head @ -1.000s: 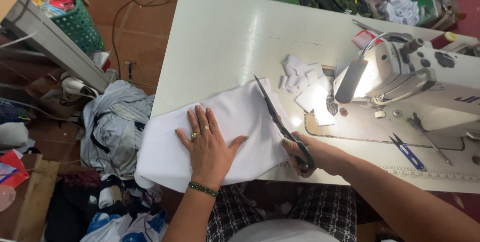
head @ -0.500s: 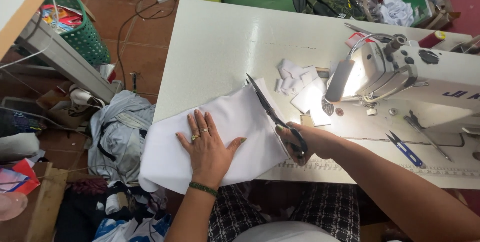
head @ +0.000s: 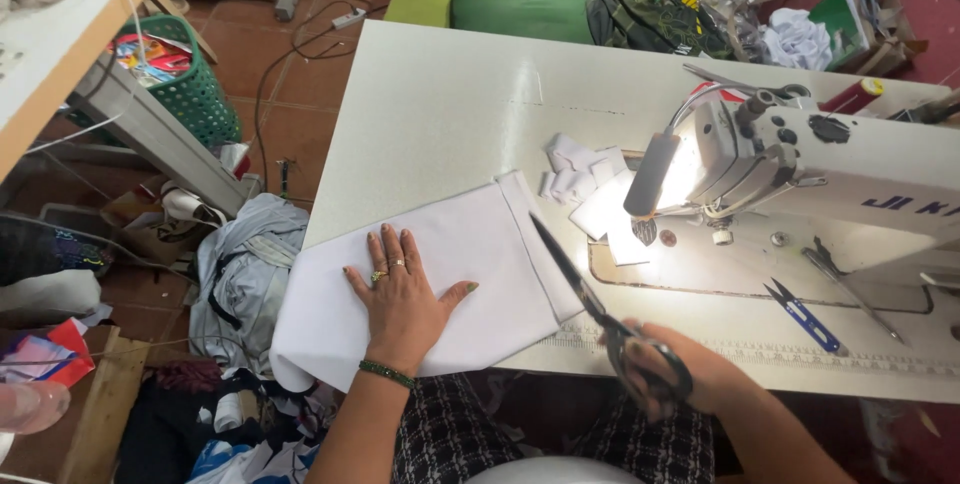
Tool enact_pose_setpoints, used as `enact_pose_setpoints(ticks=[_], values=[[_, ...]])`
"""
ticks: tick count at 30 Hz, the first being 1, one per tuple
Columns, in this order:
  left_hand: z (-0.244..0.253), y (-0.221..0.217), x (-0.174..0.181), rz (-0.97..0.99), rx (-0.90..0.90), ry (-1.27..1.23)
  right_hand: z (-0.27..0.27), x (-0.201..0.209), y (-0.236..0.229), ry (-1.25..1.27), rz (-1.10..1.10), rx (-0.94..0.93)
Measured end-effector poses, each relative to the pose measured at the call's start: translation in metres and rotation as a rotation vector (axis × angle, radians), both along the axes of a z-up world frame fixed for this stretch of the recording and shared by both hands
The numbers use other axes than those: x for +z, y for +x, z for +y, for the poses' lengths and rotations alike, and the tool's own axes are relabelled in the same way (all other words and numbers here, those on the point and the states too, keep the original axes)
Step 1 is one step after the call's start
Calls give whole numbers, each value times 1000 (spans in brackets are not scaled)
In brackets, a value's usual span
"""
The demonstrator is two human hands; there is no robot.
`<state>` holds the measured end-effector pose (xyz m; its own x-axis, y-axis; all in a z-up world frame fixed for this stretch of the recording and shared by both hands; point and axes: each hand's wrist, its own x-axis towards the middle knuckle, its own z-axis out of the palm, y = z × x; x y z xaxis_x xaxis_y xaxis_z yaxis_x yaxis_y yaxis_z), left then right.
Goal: Cutting a piece of white fabric into smaller strips using industrial scissors on a sewing table.
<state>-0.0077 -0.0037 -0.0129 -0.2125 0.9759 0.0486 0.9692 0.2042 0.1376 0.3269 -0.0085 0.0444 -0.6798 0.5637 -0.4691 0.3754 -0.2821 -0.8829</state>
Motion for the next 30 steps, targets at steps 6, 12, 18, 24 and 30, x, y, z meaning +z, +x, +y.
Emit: enact_pose_setpoints(ticks=[6, 12, 18, 24, 30], values=[[29, 17, 18, -72, -28, -19, 20, -6, 14, 48, 369, -1], [42, 39, 25, -70, -56, -86, 0, -1, 40, -307, 205, -375], [43, 39, 38, -180, -50, -107, -32, -7, 24, -236, 79, -258], [57, 47, 32, -230, -82, -56, -35, 0, 3, -147, -98, -429], [63, 40, 23, -660, -241, 331, -11, -67, 41, -350, -85, -586]])
